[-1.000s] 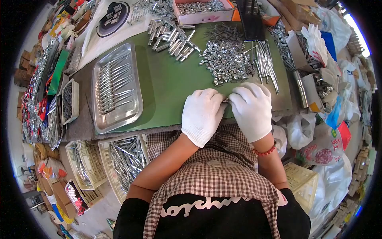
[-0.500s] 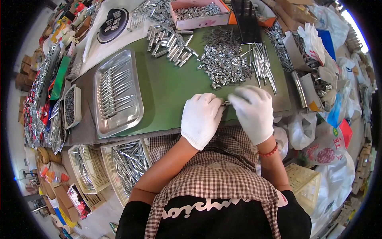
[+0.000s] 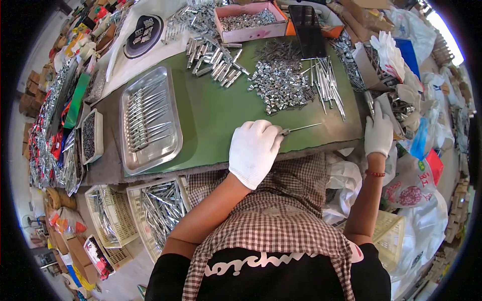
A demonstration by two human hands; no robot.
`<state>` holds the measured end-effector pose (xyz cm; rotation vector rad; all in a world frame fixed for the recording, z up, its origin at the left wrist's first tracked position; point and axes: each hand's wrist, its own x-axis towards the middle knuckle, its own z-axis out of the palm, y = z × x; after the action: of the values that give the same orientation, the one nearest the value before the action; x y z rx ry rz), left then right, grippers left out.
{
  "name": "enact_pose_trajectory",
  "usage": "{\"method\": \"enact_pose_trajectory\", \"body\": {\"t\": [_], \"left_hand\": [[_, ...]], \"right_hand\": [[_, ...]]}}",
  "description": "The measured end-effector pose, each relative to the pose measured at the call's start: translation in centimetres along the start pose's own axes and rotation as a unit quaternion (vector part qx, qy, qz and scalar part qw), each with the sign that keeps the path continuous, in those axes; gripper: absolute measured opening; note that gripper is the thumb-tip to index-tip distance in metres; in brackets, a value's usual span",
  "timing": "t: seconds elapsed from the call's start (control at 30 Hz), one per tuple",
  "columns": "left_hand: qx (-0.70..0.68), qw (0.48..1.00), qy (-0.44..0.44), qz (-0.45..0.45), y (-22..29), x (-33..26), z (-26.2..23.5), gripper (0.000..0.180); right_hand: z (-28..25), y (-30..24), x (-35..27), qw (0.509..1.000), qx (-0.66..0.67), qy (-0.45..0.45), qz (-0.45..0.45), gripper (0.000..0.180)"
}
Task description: Assembling small metal hardware components at a workbench.
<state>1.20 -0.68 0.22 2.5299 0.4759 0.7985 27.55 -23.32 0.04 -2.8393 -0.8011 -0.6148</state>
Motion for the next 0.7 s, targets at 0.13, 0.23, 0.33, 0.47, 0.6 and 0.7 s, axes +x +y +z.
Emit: {"method": "enact_pose_trajectory", "body": {"t": [0.13,0.23,0.33,0.47,0.6,0.7], "left_hand": [[0.004,1.0,0.001,0.005,-0.3,-0.4,-0.1,0.009],[0.019,0.999,0.029,0.024,-0.7,-0.7,0.2,0.008],[0.005,1.0,0.016,0.014,-0.5,-0.3,0.2,0.009],[0.002,0.999,0.033,0.028,-0.7,-0.6,0.4,0.01],[-0.011,1.0,0.005,0.006,-0.4,-0.5,-0.1,0.009],[-0.009,1.0,0.012,0.011,-0.6,-0.6,0.2,0.009]], "right_hand": [[-2.4,-4.7,-2.4,0.973,0.216,0.047,-0.063,0.056],[-6.3,-10.2,-6.7,0.952,0.271,-0.029,-0.141,0.069],[-7.1,-12.5,-8.5,0.951,0.19,-0.165,-0.181,0.071],[-7.0,-13.1,-8.4,0.926,0.344,-0.024,-0.156,0.067],[-7.2,-13.9,-9.0,0.931,0.237,-0.232,-0.154,0.072],[-6.4,-13.7,-9.1,0.91,0.389,-0.05,-0.135,0.07]]}}
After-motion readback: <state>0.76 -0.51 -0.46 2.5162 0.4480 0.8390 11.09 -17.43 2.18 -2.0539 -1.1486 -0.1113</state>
